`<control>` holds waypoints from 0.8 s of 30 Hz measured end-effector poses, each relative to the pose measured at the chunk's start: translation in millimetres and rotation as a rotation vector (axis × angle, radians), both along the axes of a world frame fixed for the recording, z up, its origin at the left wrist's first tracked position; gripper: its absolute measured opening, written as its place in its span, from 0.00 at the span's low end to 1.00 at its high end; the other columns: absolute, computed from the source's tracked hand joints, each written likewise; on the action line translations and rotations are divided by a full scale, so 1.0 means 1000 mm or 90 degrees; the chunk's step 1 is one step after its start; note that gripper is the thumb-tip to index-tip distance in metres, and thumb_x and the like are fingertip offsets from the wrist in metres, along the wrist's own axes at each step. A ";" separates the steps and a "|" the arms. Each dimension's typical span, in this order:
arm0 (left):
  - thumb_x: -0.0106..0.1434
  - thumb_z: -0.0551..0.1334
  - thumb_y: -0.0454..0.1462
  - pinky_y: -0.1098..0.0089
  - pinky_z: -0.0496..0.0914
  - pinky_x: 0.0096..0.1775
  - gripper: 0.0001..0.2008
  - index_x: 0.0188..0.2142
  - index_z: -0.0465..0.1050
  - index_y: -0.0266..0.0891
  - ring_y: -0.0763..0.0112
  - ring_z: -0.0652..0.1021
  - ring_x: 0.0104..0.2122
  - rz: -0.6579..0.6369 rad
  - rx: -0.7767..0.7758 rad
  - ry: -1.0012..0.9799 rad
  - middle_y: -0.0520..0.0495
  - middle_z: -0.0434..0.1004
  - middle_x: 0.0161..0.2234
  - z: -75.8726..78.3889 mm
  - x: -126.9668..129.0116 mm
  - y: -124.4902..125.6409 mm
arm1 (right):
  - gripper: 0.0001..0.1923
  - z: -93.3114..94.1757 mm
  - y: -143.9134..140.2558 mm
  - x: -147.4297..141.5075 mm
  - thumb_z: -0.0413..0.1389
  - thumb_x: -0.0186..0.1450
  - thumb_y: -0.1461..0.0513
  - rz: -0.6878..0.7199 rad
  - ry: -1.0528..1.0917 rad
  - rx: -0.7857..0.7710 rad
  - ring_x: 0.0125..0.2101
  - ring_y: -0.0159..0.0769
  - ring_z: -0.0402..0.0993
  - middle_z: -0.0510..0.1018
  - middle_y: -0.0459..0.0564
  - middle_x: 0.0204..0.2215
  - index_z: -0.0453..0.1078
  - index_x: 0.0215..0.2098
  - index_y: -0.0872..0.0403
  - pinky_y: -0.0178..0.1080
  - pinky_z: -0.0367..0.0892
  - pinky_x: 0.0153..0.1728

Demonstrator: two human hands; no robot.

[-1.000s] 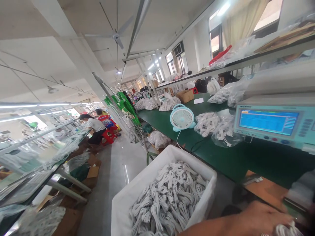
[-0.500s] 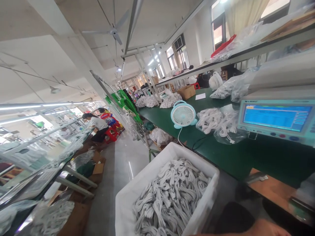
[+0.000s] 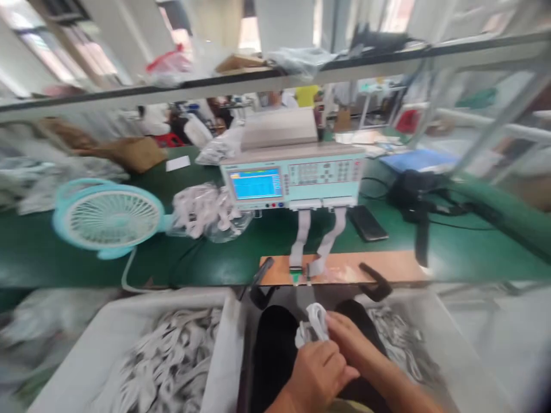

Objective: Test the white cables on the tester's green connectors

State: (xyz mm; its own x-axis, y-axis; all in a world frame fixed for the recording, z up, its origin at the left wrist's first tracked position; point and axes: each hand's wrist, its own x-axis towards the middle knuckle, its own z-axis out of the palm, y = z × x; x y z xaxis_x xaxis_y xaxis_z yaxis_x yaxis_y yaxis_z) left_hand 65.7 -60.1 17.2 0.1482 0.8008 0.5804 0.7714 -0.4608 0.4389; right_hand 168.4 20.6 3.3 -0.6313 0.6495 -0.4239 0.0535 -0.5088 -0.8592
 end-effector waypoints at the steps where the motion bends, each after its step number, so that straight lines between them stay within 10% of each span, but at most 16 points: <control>1: 0.64 0.54 0.41 0.73 0.66 0.27 0.15 0.23 0.67 0.38 0.72 0.72 0.22 -0.020 0.018 0.024 0.49 0.69 0.20 -0.003 0.001 0.000 | 0.19 -0.001 0.000 -0.001 0.59 0.57 0.50 -0.012 0.012 -0.016 0.23 0.30 0.64 0.68 0.43 0.22 0.66 0.27 0.59 0.34 0.60 0.25; 5: 0.63 0.56 0.41 0.73 0.68 0.30 0.10 0.36 0.70 0.37 0.70 0.75 0.29 -0.014 -0.039 -0.106 0.45 0.74 0.29 -0.010 -0.008 -0.008 | 0.17 -0.001 0.003 -0.015 0.58 0.56 0.51 -0.055 0.051 0.036 0.23 0.29 0.59 0.63 0.41 0.20 0.63 0.27 0.56 0.33 0.56 0.25; 10: 0.59 0.59 0.42 0.76 0.64 0.22 0.10 0.34 0.70 0.37 0.76 0.70 0.21 0.290 -0.287 -0.530 0.50 0.70 0.27 -0.011 -0.036 -0.005 | 0.04 0.009 0.013 -0.004 0.53 0.60 0.62 0.017 -0.022 0.403 0.28 0.32 0.59 0.63 0.43 0.27 0.61 0.32 0.54 0.34 0.57 0.31; 15: 0.53 0.62 0.47 0.79 0.48 0.14 0.16 0.32 0.69 0.36 0.84 0.55 0.12 0.152 -0.539 -0.784 0.58 0.61 0.18 -0.012 -0.051 0.011 | 0.07 0.013 0.014 0.001 0.56 0.57 0.62 0.250 -0.093 0.664 0.30 0.35 0.60 0.64 0.46 0.30 0.62 0.33 0.54 0.35 0.57 0.31; 24: 0.55 0.62 0.44 0.79 0.54 0.18 0.14 0.23 0.66 0.36 0.81 0.59 0.16 0.217 -0.471 -0.749 0.58 0.58 0.16 -0.020 -0.048 0.022 | 0.16 0.022 0.014 -0.012 0.45 0.66 0.52 0.119 -0.010 0.399 0.28 0.33 0.61 0.64 0.45 0.26 0.62 0.29 0.54 0.35 0.58 0.31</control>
State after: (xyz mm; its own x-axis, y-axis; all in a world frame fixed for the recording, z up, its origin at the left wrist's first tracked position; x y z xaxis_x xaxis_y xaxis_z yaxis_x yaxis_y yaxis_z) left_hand 17.4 -37.9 -3.0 -0.3752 0.8658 -0.3311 -0.1786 0.2830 0.9423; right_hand 156.8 34.6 25.4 -0.7544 0.6563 -0.0110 0.1082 0.1078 -0.9883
